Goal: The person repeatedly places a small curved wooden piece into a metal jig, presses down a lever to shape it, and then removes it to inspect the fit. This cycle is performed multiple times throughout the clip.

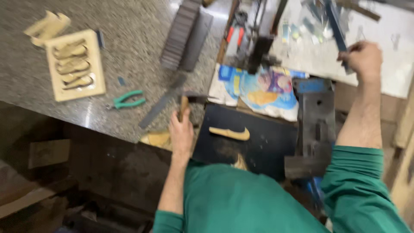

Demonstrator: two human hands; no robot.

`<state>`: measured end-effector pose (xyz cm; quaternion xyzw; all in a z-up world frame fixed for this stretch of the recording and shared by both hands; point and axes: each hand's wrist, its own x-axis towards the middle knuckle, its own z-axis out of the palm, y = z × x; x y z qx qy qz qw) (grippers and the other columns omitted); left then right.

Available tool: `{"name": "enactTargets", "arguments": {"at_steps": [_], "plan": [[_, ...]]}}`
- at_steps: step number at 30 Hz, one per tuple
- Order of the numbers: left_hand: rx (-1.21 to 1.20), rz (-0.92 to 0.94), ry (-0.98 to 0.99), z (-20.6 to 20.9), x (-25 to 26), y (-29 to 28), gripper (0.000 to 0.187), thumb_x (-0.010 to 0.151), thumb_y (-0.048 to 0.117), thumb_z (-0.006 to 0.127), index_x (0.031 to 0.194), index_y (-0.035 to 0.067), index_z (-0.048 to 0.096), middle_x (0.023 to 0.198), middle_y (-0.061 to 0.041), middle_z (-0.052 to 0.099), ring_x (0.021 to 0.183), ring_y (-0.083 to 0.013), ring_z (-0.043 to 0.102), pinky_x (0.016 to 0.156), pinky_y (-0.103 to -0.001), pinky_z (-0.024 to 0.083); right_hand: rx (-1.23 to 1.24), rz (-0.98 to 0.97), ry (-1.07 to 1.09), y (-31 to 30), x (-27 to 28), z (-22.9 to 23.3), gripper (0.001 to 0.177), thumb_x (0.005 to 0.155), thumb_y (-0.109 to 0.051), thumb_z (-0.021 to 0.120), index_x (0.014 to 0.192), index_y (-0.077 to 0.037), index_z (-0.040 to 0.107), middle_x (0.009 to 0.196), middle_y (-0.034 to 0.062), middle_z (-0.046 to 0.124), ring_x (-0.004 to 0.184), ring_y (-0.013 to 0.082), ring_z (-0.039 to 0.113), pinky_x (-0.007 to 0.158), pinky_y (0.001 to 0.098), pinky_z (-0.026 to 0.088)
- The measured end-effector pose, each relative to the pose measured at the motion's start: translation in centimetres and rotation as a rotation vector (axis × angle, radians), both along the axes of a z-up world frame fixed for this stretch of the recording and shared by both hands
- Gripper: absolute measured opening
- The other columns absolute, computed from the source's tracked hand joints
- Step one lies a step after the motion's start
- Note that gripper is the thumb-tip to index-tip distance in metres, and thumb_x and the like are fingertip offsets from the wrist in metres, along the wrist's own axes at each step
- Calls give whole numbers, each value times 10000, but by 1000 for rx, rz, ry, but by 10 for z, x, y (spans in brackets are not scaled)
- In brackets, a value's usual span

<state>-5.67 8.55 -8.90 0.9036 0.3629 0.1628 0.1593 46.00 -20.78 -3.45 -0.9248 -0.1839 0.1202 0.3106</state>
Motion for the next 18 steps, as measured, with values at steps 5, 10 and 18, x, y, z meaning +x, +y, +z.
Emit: {"name": "enactTargets", "arguments": {"at_steps": [5, 10, 18], "plan": [[45, -157, -87, 18, 3, -10, 396, 908, 120, 700, 1300, 117, 641, 1323, -191, 563, 1189, -405, 560, 1023, -514, 445, 573, -111, 159, -47, -129, 77, 273, 1028, 106, 672, 1275, 37, 580, 1058, 193, 753, 865, 215, 730, 745, 316, 569], [-239, -696, -225, 19, 38, -59, 393, 883, 186, 738, 1236, 42, 643, 1219, -177, 617, 1175, -372, 565, 1012, -507, 440, 812, -87, 345, -43, -300, 104, 221, 978, 56, 623, 1190, 15, 574, 1044, 177, 735, 963, 237, 739, 883, 366, 601], [-761, -755, -166, 28, 47, -24, 287, 911, 181, 788, 1152, 64, 686, 967, -127, 737, 916, -307, 715, 828, -411, 571, 702, -368, 601, -21, -439, 71, 243, 982, -59, 581, 1216, -4, 546, 949, 69, 716, 737, 198, 687, 582, 307, 493]]}}
